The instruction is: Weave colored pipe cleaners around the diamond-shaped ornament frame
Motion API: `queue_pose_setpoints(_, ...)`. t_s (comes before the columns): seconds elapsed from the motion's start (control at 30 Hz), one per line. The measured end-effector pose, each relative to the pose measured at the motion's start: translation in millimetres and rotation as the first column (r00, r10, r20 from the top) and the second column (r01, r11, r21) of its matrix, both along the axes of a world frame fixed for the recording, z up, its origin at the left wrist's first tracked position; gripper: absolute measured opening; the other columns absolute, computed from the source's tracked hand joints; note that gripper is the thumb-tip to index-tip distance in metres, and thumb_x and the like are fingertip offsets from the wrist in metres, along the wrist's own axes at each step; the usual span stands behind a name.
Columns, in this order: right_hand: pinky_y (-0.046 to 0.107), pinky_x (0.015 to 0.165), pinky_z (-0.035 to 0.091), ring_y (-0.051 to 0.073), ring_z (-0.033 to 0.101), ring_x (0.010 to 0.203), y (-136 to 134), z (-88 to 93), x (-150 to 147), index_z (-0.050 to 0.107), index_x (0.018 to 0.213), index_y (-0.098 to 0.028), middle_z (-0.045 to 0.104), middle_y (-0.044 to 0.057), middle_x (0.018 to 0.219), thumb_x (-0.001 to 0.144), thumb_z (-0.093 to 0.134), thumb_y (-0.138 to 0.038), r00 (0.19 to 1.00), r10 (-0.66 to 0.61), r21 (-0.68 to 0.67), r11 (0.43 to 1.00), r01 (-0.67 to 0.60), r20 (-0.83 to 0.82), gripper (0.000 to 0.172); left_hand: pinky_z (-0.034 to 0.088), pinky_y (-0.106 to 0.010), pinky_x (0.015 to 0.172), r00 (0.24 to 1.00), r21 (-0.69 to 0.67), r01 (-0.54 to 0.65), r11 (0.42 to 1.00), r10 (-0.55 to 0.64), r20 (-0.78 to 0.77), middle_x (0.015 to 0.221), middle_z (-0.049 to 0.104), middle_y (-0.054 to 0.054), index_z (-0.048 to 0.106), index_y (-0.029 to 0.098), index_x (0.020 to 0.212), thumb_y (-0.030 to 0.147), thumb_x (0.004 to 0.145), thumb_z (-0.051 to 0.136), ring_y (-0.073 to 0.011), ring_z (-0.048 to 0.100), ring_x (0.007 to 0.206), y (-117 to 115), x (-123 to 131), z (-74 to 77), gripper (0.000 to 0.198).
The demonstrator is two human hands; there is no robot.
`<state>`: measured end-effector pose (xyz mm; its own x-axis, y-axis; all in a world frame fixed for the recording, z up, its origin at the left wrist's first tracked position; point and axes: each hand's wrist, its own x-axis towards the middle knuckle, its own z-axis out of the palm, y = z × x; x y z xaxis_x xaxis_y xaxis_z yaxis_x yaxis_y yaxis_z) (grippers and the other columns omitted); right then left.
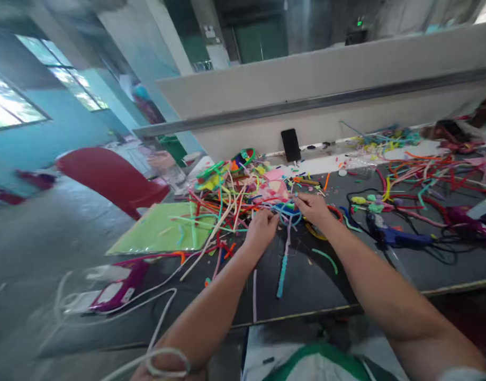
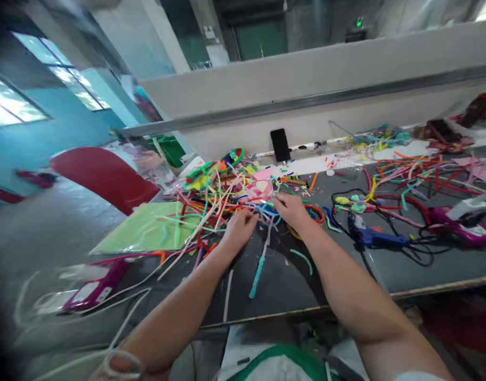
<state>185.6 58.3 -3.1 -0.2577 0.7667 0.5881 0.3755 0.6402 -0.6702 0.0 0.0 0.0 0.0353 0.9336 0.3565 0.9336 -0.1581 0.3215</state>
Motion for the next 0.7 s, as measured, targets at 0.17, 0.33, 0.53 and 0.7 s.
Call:
queue_pose_setpoints(0.17, 0.023, 0.056, 0.035, 0.012, 0.051, 0.056, 3, -0.9, 7, 0.064, 0.07, -0.017, 0.06, 0.0, 0.061, 0.09, 0.045, -0.038, 0.999, -0.038, 0.003, 0.999, 0.038, 0.004, 0.035, 0.036, -0.028, 0.062, 0.981, -0.387, 0.107, 0.916, -0.16, -0.108, 0.066, 0.065, -0.009, 0.065, 0.016, 0.064, 0.063, 0.083, 0.043, -0.0219, 0.061, 0.07, -15, 4, 1.3, 0.056)
queue_pose_setpoints(0.33, 0.023, 0.057, 0.04, 0.014, 0.057, 0.059, 2, 4.8, 12, 0.069, 0.08, -0.018, 0.065, 0.001, 0.065, 0.092, 0.045, -0.04, 0.997, -0.065, 0.015, 0.998, 0.066, -0.049, 0.034, 0.03, -0.027, 0.056, 0.973, -0.428, 0.159, 0.89, -0.214, -0.084, 0.066, 0.064, -0.007, 0.064, 0.016, 0.069, 0.057, 0.077, 0.055, -0.0192, 0.058, 0.065, -24, 12, -0.4, 0.043)
queue_pose_setpoints(0.53, 0.023, 0.059, 0.045, 0.015, 0.062, 0.066, -10, 21.4, 20, 0.07, 0.088, -0.019, 0.068, 0.003, 0.071, 0.092, 0.046, -0.038, 0.991, -0.047, 0.124, 0.99, 0.063, -0.128, 0.032, 0.031, -0.027, 0.057, 0.989, -0.391, 0.134, 0.91, -0.149, -0.009, 0.069, 0.062, -0.004, 0.06, 0.018, 0.076, 0.053, 0.075, 0.058, -0.0195, 0.058, 0.068, -28, 12, 1.5, 0.035)
queue_pose_setpoints(0.7, 0.024, 0.062, 0.049, 0.014, 0.064, 0.068, -30, 44.7, 27, 0.07, 0.098, -0.021, 0.071, 0.005, 0.079, 0.093, 0.047, -0.035, 0.987, 0.014, 0.21, 0.977, 0.02, -0.157, 0.028, 0.04, -0.029, 0.069, 0.979, -0.184, 0.161, 0.97, -0.134, 0.155, 0.089, 0.061, -0.005, 0.054, 0.019, 0.099, 0.04, 0.07, 0.067, -0.0207, 0.058, 0.081, -35, 18, 5.8, 0.037)
